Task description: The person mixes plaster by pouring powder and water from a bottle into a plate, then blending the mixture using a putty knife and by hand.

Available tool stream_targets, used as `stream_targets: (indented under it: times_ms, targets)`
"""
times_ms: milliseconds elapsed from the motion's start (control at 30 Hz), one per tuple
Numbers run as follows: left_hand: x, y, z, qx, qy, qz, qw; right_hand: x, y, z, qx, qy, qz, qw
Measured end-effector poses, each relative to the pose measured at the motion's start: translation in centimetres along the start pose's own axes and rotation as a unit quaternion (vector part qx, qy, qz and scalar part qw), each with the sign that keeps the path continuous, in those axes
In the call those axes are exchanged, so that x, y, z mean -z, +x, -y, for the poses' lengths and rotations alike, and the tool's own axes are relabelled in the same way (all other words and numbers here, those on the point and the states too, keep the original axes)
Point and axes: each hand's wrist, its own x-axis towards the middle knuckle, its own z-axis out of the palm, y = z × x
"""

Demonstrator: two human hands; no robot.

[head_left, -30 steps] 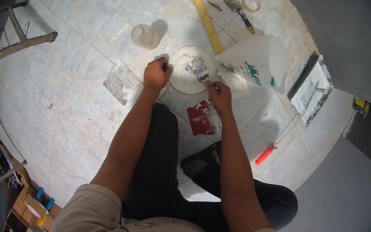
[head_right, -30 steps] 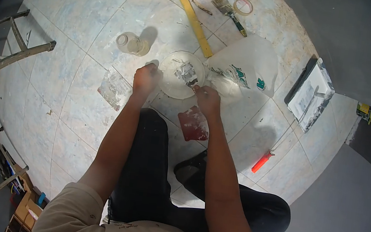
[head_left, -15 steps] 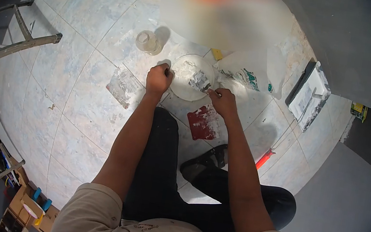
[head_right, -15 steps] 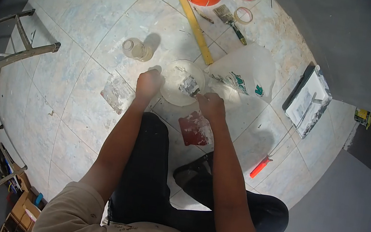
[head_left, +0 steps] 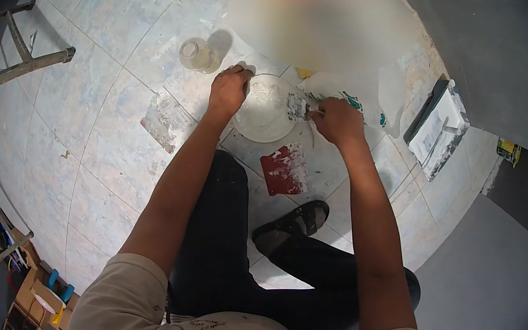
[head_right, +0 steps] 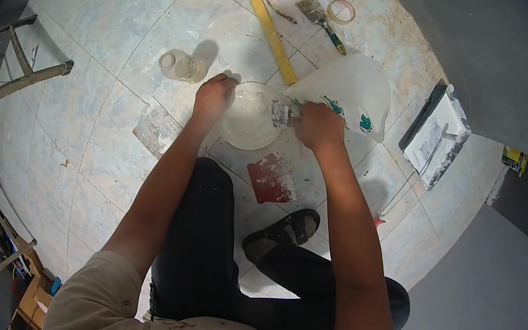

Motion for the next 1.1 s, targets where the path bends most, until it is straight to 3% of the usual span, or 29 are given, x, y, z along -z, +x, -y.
stream_targets:
  times_ms: [100,200,267,333,367,433,567,800,867,967,1033,1100]
  targets:
    - [0.5,-1.0,-0.7,0.01,-0.075,-0.044,0.996,1.2,0.1,2.4,0.05,-0.081,-0.014,0.995]
    - [1.1,-4.5,-2.3,0.065,-0.093,-0.089,0.99,1.7,0.6,4.3,0.117,-0.145,-0.103,0.977]
    - [1.7,-6.9,-3.1,0.097,-0.071,-0.061,0.991,1.8,0.8,5.6,0.169,-0.173,-0.133,0.961]
    - [2.7,-7.8,-5.1,0.267,-0.024,0.029,0.963,0.7,1.0,6.7,0.173,-0.171,-0.145,0.959]
    - [2.9,-7.9,-5.3,0.271,-0.024,0.022,0.962,-0.1,1.2,7.4,0.176,-0.167,-0.159,0.957]
    - [2.6,-7.9,-5.3,0.338,-0.077,0.135,0.928,-1.6,1.4,8.7,0.173,-0.162,-0.177,0.955]
    - [1.7,-8.5,-5.9,0.344,-0.087,0.147,0.923,-4.2,1.3,10.9,0.116,-0.163,-0.184,0.962]
    - [-0.5,-10.3,-5.4,0.303,-0.158,0.161,0.926,-9.4,-0.1,12.8,0.146,-0.149,-0.189,0.96]
    - [-1.8,-10.7,-4.7,0.312,-0.158,0.158,0.924,-11.6,-0.9,13.1,0.098,-0.162,-0.183,0.965]
    - [-2.3,-11.1,-4.0,0.288,-0.182,0.135,0.93,-11.4,-2.3,13.1,0.087,-0.206,-0.186,0.957]
    - [-1.5,-11.2,-5.1,0.288,-0.089,0.149,0.942,-7.4,-3.3,13.0,0.107,-0.189,-0.185,0.958]
    - [0.2,-10.6,-6.6,0.3,-0.094,0.163,0.935,-5.1,-3.5,12.6,0.127,-0.174,-0.183,0.959]
